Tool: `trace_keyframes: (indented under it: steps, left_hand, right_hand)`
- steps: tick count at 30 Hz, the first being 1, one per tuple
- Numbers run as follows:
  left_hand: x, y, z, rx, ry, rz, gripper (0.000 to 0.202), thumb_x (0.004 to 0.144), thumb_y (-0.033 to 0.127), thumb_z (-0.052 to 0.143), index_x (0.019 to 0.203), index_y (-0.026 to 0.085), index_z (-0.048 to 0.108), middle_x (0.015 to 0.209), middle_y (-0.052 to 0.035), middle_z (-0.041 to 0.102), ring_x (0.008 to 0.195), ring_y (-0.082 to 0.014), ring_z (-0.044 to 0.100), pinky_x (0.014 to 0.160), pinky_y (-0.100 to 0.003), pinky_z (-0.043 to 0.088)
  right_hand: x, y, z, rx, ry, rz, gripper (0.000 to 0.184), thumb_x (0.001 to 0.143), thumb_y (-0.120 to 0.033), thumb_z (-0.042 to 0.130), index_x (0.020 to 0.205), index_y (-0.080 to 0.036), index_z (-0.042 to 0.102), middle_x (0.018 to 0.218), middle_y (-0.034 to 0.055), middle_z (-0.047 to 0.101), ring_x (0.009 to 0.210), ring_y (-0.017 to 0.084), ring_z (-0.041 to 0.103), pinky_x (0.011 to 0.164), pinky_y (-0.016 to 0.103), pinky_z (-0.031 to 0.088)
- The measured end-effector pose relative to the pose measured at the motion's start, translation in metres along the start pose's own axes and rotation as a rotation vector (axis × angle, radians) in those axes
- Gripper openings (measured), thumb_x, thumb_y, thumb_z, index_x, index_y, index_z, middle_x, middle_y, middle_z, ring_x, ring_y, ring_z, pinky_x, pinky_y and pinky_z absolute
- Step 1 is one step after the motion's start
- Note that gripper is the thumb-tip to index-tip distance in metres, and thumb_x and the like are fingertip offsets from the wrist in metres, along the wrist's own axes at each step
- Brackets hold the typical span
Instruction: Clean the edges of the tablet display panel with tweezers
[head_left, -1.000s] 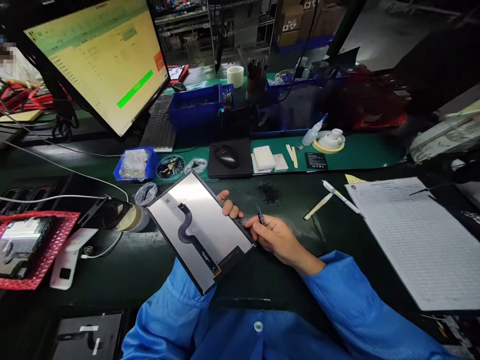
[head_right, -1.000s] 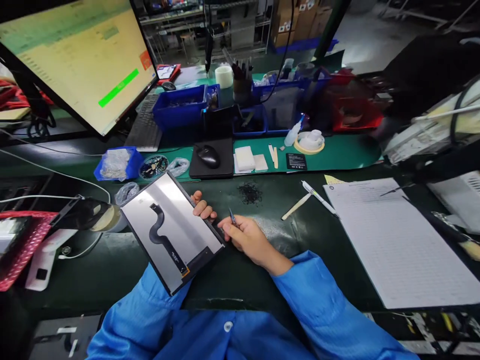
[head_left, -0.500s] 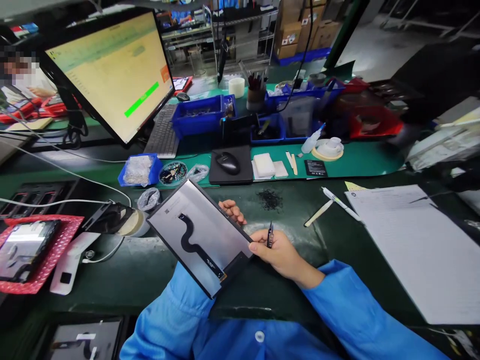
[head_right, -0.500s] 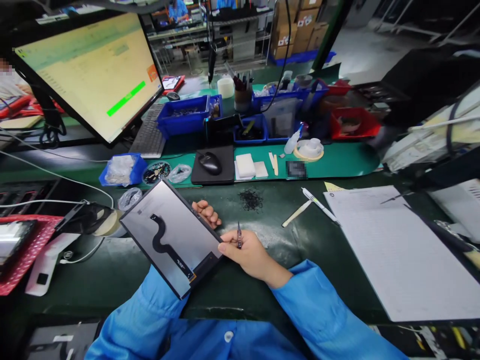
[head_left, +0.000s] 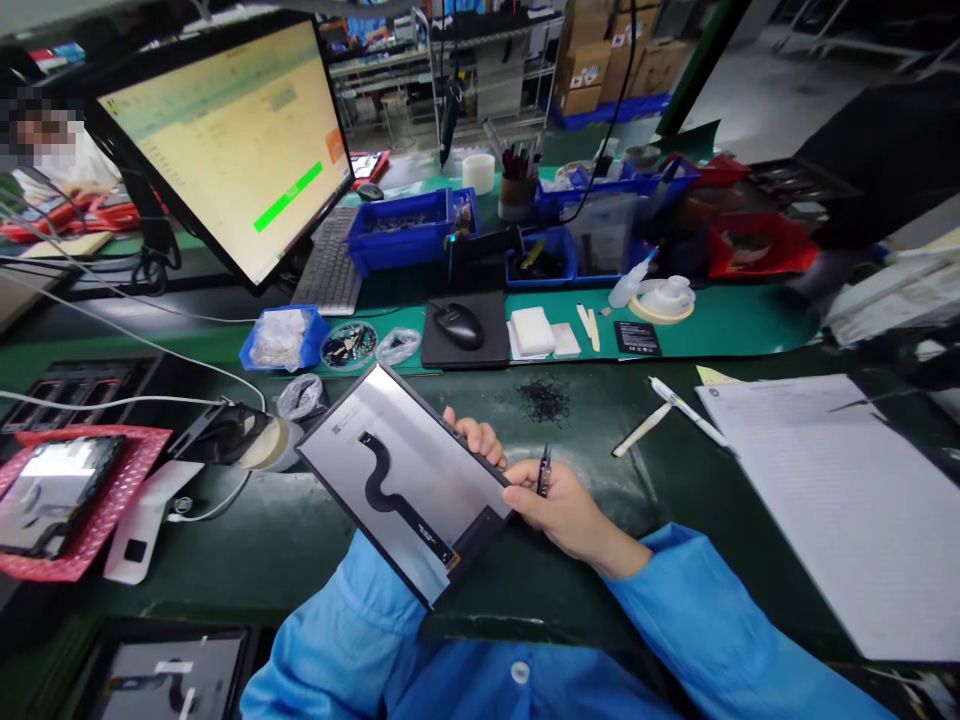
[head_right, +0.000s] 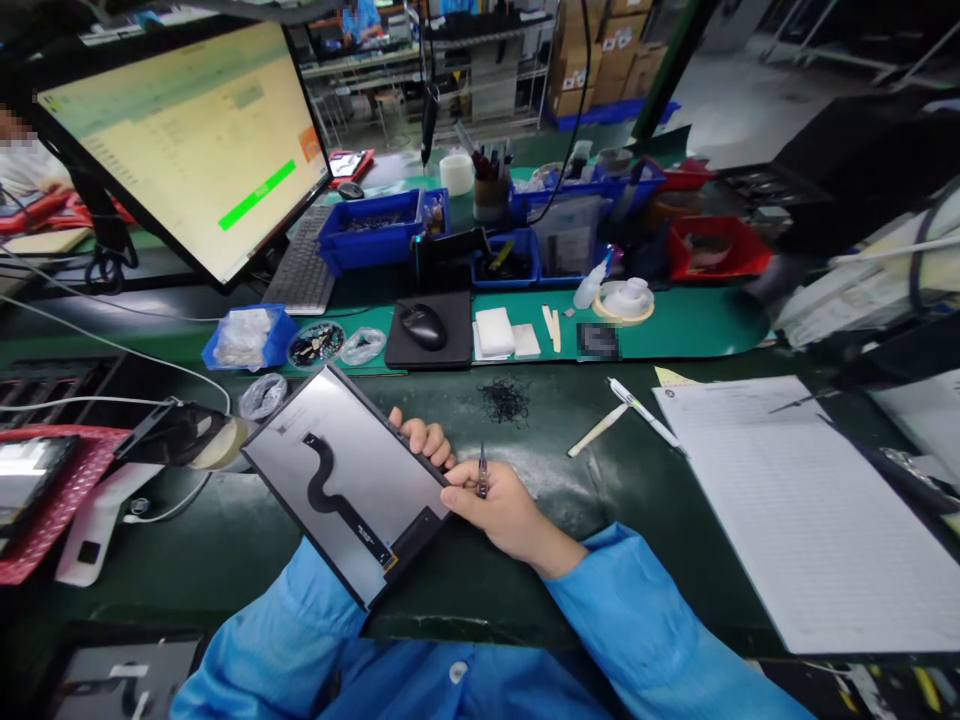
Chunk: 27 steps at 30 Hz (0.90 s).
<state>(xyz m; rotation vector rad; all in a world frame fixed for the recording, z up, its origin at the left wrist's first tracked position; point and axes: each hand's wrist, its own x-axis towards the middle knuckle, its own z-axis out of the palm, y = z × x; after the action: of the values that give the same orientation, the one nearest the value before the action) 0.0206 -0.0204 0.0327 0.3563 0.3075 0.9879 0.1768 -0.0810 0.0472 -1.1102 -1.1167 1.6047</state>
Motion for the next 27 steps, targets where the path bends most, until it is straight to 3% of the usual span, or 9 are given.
trace_keyframes:
  steps: [6,11,16,19,23,27]
  left_hand:
    - [0.001,0.002,0.01,0.034,0.099,0.025,0.072,0.111,0.051,0.022,0.057,0.02,0.059,0.064,-0.0057,0.037,0.059,-0.0168,0.044,0.062,-0.031,0.045]
    - [0.001,0.009,0.018,-0.008,0.1,0.022,0.074,0.111,0.05,0.015,0.059,0.018,0.057,0.063,-0.0047,0.036,0.057,-0.0164,0.04,0.058,-0.03,0.045]
    - [0.004,0.02,0.04,-0.091,0.34,0.101,0.079,0.11,0.059,0.004,0.055,0.017,0.042,0.059,-0.0007,0.03,0.05,-0.0127,0.028,0.05,-0.026,0.037]
    - [0.006,0.017,0.047,-0.124,0.396,0.136,0.08,0.11,0.057,0.003,0.055,0.017,0.045,0.058,-0.001,0.032,0.049,-0.012,0.029,0.049,-0.025,0.036]
    - [0.0,0.004,0.048,-0.035,0.328,0.106,0.077,0.113,0.042,0.006,0.057,0.017,0.054,0.06,-0.0033,0.039,0.055,-0.0138,0.043,0.056,-0.026,0.045]
    - [-0.012,-0.006,0.041,0.09,0.234,0.133,0.059,0.112,0.04,0.029,0.068,0.024,0.065,0.071,-0.0035,0.051,0.068,-0.0173,0.053,0.067,-0.032,0.055]
  right_hand:
    - [0.0,0.003,-0.001,0.05,0.01,0.033,0.047,0.074,-0.065,0.089,0.074,-0.02,0.076,0.052,-0.006,0.04,0.045,0.01,0.028,0.044,0.028,0.015]
    - [0.001,0.005,0.001,0.139,-0.014,0.084,0.049,0.076,-0.068,0.086,0.083,-0.021,0.074,0.053,-0.0079,0.04,0.043,0.008,0.023,0.044,0.026,0.014]
    - [0.0,0.001,0.006,0.145,-0.018,0.07,0.054,0.071,-0.062,0.093,0.069,-0.023,0.055,0.051,-0.0093,0.04,0.044,0.007,0.027,0.044,0.025,0.016]
    - [0.0,0.0,0.008,0.134,0.05,0.06,0.058,0.074,-0.062,0.091,0.066,-0.024,0.048,0.048,-0.0093,0.041,0.043,0.008,0.027,0.044,0.025,0.018]
    - [0.0,-0.003,0.005,0.172,0.084,0.042,0.061,0.071,-0.062,0.092,0.063,-0.025,0.045,0.045,-0.0098,0.041,0.042,0.008,0.028,0.044,0.026,0.02]
    - [-0.002,-0.01,0.001,0.21,0.071,0.043,0.062,0.07,-0.063,0.092,0.063,-0.025,0.044,0.045,-0.0109,0.04,0.042,0.007,0.028,0.045,0.025,0.019]
